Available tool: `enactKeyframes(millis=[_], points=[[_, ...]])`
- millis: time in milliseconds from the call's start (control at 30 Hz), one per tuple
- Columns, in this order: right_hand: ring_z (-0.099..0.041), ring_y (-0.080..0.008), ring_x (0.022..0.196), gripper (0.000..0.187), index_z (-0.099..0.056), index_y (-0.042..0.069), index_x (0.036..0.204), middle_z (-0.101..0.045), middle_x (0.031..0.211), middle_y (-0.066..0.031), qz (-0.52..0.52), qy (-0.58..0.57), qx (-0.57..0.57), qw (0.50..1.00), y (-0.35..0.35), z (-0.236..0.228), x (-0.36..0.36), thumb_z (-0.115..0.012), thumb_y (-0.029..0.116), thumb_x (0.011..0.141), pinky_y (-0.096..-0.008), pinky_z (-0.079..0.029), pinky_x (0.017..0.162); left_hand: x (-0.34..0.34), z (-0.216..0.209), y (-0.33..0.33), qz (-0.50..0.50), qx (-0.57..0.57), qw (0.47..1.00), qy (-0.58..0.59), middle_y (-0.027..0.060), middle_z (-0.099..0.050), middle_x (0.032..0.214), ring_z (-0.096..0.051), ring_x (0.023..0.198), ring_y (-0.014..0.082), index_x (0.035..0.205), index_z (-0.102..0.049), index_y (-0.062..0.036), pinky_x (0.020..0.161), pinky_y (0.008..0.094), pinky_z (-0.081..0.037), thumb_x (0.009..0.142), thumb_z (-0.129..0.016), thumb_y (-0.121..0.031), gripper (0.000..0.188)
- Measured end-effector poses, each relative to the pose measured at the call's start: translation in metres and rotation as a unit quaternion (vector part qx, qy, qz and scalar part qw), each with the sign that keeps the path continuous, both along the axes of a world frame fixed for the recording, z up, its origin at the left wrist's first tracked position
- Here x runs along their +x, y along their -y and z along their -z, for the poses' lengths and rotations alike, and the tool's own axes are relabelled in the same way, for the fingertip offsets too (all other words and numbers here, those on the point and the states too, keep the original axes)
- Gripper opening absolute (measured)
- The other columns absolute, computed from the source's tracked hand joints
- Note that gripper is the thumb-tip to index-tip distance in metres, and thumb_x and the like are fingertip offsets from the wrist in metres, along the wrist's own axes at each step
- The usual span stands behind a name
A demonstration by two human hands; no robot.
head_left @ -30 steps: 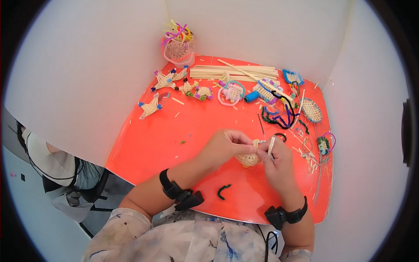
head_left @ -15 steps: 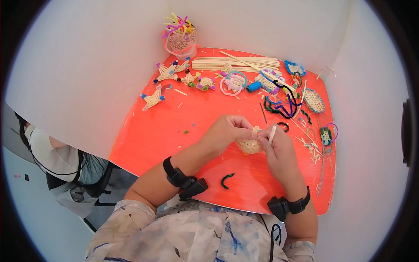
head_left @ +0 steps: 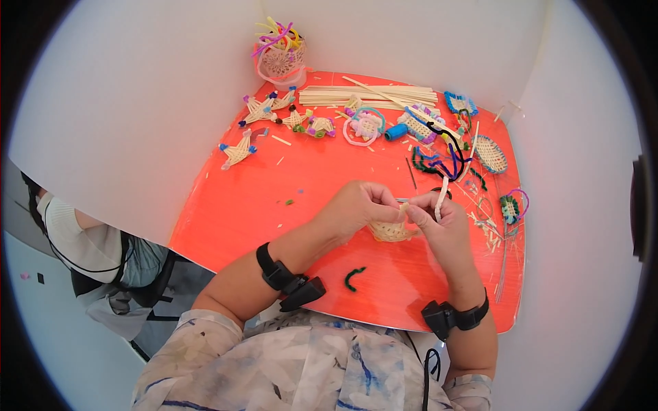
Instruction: Weaving a decorative star-shaped ornament using wooden strips and colored yarn.
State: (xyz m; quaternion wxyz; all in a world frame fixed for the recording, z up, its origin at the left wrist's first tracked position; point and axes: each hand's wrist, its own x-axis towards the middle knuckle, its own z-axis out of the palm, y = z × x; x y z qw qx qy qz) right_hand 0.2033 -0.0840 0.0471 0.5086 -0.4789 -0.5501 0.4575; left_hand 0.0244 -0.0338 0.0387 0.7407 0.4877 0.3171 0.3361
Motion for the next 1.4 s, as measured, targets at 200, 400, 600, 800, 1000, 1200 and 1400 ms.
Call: enactKeyframes(millis=[200, 400, 600, 800, 1000, 1200, 1400], points=[[-0.051, -0.0020, 0.055, 0.014, -0.059, 0.001, 0.078, -0.060, 0.067, -0.0003, 0.025, -0.029, -0.023, 0.999, 0.000, -0.002, -0.003, -0.066, 0.011, 0.084, -0.0173, -0.038, 0.048, 0.005, 0.008, 0.000, 0.024, -0.016, 0.999, 0.021, 0.0042, -0.067, 0.077, -0.062, 0.069, 0.0097, 0.079, -0.064, -0.0032, 0.065, 0.0233, -0.048, 0.076, -0.072, -0.005, 0.009], [-0.048, -0.0028, 0.049, 0.016, -0.059, 0.001, 0.076, -0.058, 0.064, 0.0000, 0.039, -0.028, -0.083, 0.995, -0.001, -0.010, 0.003, -0.066, 0.014, 0.083, -0.0194, -0.037, 0.040, 0.007, 0.013, -0.001, 0.034, -0.052, 0.997, 0.040, 0.0052, -0.067, 0.082, -0.062, 0.072, 0.0112, 0.086, -0.066, -0.0013, 0.069, 0.0256, -0.048, 0.080, -0.072, -0.012, 0.014], [-0.046, -0.0038, 0.049, 0.015, -0.060, 0.001, 0.078, -0.056, 0.064, 0.0013, 0.036, -0.011, -0.052, 0.998, -0.004, -0.002, 0.003, -0.066, 0.014, 0.083, -0.0211, -0.038, 0.039, 0.007, 0.011, -0.001, 0.041, -0.007, 0.999, 0.008, 0.0051, -0.067, 0.082, -0.062, 0.074, 0.0115, 0.085, -0.065, -0.0016, 0.069, 0.0259, -0.049, 0.083, -0.068, -0.012, 0.011], [-0.048, -0.0028, 0.060, 0.008, -0.062, 0.001, 0.084, -0.056, 0.072, 0.0013, 0.133, -0.064, 0.041, 0.988, -0.003, -0.010, -0.004, -0.064, 0.008, 0.086, -0.0193, -0.039, 0.051, 0.003, 0.015, -0.008, -0.034, -0.050, 0.996, 0.062, 0.0055, -0.066, 0.083, -0.063, 0.076, 0.0127, 0.089, -0.063, -0.0018, 0.071, 0.0263, -0.050, 0.085, -0.066, -0.012, 0.011], [-0.049, -0.0054, 0.064, 0.006, -0.063, -0.001, 0.086, -0.056, 0.074, 0.0012, 0.112, 0.076, 0.032, 0.990, 0.002, 0.000, -0.008, -0.065, 0.003, 0.083, -0.0232, -0.044, 0.061, -0.001, 0.016, -0.009, -0.100, -0.063, 0.983, 0.143, 0.0046, -0.065, 0.086, -0.062, 0.079, 0.0116, 0.091, -0.062, -0.0021, 0.074, 0.0261, -0.049, 0.087, -0.063, -0.011, 0.009], [-0.051, -0.0098, 0.064, 0.007, -0.063, -0.003, 0.084, -0.059, 0.072, -0.0033, 0.146, 0.104, 0.107, 0.978, -0.001, 0.007, -0.013, -0.067, 0.002, 0.079, -0.0267, -0.045, 0.065, 0.006, 0.019, -0.004, -0.138, -0.021, 0.981, 0.136, 0.0044, -0.065, 0.086, -0.062, 0.079, 0.0110, 0.090, -0.062, -0.0021, 0.074, 0.0257, -0.049, 0.087, -0.063, -0.012, 0.010], [-0.053, -0.0106, 0.063, 0.007, -0.063, -0.002, 0.083, -0.061, 0.071, -0.0050, 0.137, 0.133, 0.098, 0.977, 0.002, 0.003, -0.017, -0.067, 0.002, 0.079, -0.0266, -0.044, 0.061, 0.009, 0.018, 0.001, -0.146, -0.011, 0.979, 0.140, 0.0043, -0.065, 0.085, -0.061, 0.079, 0.0104, 0.088, -0.062, -0.0030, 0.074, 0.0256, -0.048, 0.087, -0.064, -0.012, 0.009]])
